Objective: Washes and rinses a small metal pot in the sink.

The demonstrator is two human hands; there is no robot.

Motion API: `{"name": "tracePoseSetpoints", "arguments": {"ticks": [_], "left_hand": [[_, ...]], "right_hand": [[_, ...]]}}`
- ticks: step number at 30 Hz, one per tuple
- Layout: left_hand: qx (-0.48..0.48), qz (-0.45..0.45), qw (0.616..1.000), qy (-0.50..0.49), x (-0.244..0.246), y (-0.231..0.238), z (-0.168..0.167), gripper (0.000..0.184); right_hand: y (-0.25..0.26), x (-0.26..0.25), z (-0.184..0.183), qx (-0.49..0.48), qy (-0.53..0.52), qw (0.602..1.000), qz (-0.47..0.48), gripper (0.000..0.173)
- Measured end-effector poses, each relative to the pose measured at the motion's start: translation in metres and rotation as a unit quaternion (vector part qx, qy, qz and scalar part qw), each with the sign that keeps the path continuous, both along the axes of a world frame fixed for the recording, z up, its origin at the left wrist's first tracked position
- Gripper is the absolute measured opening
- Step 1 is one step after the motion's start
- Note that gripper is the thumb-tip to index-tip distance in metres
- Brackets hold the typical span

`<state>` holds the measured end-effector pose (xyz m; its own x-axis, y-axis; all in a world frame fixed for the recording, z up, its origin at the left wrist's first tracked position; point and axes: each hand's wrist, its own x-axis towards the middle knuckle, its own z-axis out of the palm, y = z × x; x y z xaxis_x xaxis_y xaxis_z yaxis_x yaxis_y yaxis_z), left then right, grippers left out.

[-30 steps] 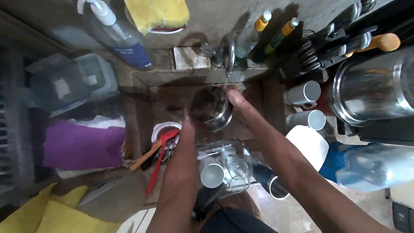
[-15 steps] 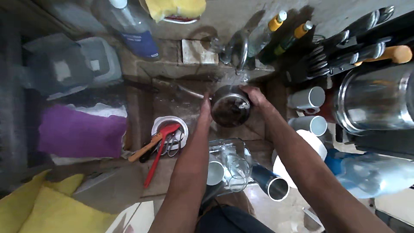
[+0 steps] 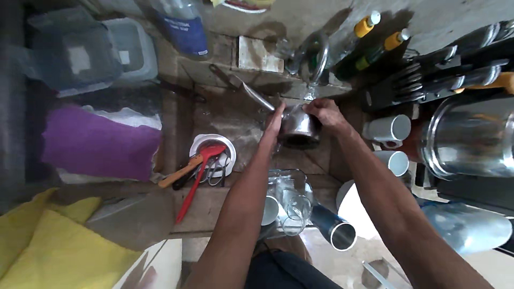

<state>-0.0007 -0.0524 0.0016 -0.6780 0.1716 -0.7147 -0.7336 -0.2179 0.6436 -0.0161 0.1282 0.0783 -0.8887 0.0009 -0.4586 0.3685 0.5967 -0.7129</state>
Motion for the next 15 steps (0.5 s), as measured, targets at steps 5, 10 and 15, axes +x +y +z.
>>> {"name": "tracePoseSetpoints", "arguments": {"ticks": [5,10,15], "left_hand": [[-0.036,-0.102,0.994,-0.01,0.011,0.006,0.017,0.086],[-0.216,-0.139,0.963,0.083,0.012,0.009,0.037,0.069],[-0.145,-0.005,0.979,0.141,0.012,0.004,0.022,0.034]], "right_hand": [[-0.002,0.018,0.003,0.055,0.035,0.997,0.031,0.036],[0.004,0.028,0.009,0.043,0.047,0.997,0.041,0.034],[-0.003,0.032,0.011,0.022,0.1,0.994,0.039,0.03]]}}
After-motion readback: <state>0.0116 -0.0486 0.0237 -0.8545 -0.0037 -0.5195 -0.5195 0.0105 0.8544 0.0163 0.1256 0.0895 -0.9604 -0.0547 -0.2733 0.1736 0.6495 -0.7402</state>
